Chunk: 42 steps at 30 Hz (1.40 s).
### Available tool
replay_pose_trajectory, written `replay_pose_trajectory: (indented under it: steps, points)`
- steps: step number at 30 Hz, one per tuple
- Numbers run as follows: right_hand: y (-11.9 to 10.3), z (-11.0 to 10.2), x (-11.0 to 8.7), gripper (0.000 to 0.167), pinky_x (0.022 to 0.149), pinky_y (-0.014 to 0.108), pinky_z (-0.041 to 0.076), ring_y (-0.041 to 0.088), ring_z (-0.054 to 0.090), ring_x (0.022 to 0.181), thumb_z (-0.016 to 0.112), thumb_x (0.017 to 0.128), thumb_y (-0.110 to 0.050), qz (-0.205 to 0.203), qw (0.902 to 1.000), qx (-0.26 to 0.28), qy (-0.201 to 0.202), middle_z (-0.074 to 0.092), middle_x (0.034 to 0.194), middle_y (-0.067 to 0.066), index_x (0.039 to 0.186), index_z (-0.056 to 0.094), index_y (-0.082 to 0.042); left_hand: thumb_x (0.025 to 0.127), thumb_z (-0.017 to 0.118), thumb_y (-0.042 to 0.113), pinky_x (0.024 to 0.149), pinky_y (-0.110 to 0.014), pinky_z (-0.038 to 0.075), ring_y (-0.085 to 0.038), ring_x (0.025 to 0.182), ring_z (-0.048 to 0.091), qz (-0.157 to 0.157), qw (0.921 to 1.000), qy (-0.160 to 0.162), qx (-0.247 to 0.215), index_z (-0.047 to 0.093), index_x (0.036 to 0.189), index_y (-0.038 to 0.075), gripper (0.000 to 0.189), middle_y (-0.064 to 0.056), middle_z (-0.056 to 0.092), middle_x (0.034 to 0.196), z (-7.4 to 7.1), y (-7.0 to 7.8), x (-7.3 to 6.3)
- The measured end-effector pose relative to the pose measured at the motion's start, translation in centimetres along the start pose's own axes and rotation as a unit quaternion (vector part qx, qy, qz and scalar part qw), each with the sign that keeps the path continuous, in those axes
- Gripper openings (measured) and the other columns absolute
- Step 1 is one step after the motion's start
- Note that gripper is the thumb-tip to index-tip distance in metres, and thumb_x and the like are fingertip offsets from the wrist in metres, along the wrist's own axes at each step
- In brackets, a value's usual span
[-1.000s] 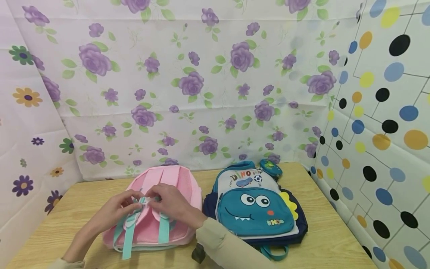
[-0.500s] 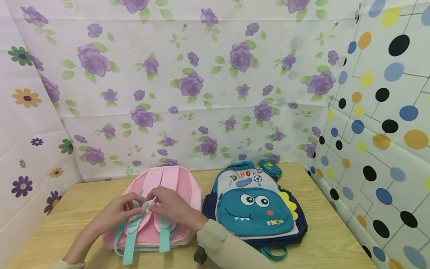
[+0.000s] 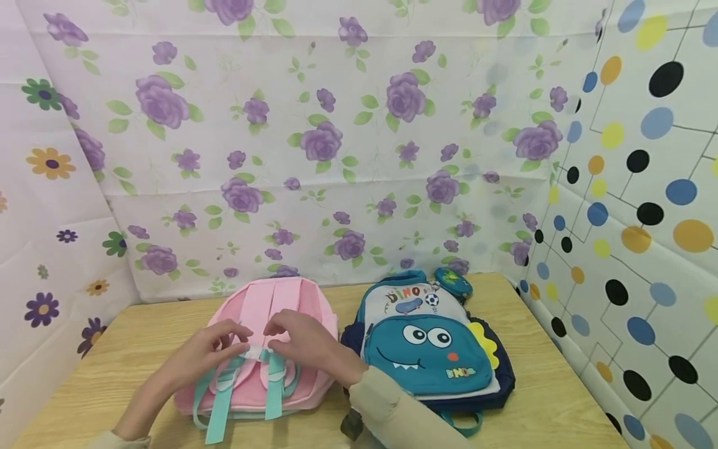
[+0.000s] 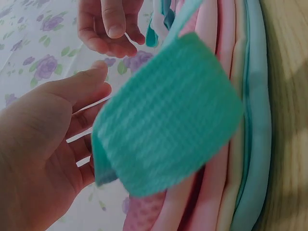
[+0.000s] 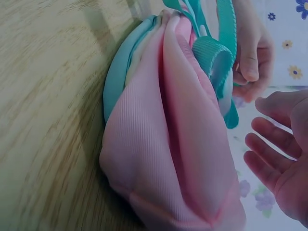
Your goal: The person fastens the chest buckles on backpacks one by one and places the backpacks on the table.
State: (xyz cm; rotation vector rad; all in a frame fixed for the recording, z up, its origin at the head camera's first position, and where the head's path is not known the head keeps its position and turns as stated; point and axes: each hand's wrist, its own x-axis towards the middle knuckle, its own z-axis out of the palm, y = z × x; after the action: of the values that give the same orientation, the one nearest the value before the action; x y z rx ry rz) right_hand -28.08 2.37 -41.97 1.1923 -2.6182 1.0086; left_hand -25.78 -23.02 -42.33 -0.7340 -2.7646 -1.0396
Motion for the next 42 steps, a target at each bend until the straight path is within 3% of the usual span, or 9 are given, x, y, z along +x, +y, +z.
replay_pose_trajectory:
  steps: [7,12,21,32,42]
  points:
    - [0.5,-1.1,-1.3,0.015,0.091,0.032,0.054,0.017,0.066,0.103,0.066,0.096,-0.019,0.016,0.9995,0.026,-0.009,0.069,0.106,-0.003,0.11,0.069,-0.013,0.095,0.065,0.039,0.06,-0.023,0.046,-0.006,0.074,0.054,0.023,0.9996,-0.015,-0.009,0.069,0.113,0.02,0.026,0.014,0.066,0.102,0.4,0.4,0.1]
    - [1.2,-2.2,-2.1,0.013,0.091,0.036,0.054,0.015,0.065,0.101,0.066,0.096,-0.017,0.038,0.9983,0.044,-0.003,0.069,0.104,-0.005,0.108,0.07,-0.013,0.096,0.064,0.037,0.061,-0.023,0.046,-0.006,0.075,0.054,0.044,0.9989,-0.013,-0.011,0.069,0.112,0.02,0.023,0.015,0.065,0.101,0.6,0.9,0.5]
    - [2.4,-3.3,-3.6,0.013,0.089,0.04,0.053,0.015,0.064,0.1,0.064,0.097,-0.018,0.042,0.998,0.044,0.016,0.068,0.103,-0.007,0.109,0.069,-0.013,0.097,0.064,0.033,0.067,-0.023,0.048,-0.004,0.079,0.054,0.069,0.9968,-0.033,-0.024,0.069,0.114,0.017,0.024,0.013,0.065,0.102,1.7,2.1,1.3]
    - [3.1,-5.1,-5.8,0.015,0.084,0.04,0.056,0.014,0.065,0.098,0.065,0.097,-0.016,0.056,0.9955,0.059,0.047,0.069,0.103,-0.004,0.11,0.069,-0.01,0.098,0.063,0.037,0.072,-0.023,0.048,-0.004,0.082,0.055,0.063,0.9972,-0.039,-0.015,0.069,0.116,0.021,0.025,0.015,0.066,0.103,3.3,3.5,2.0]
    - [4.3,-7.0,-7.7,0.011,0.082,0.037,0.055,0.009,0.064,0.093,0.066,0.096,-0.019,0.073,0.994,0.014,0.08,0.068,0.1,-0.007,0.107,0.069,-0.019,0.098,0.063,0.034,0.071,-0.023,0.048,-0.004,0.082,0.054,0.071,0.996,-0.049,-0.021,0.068,0.118,0.019,0.026,0.014,0.065,0.105,4.8,5.8,3.3]
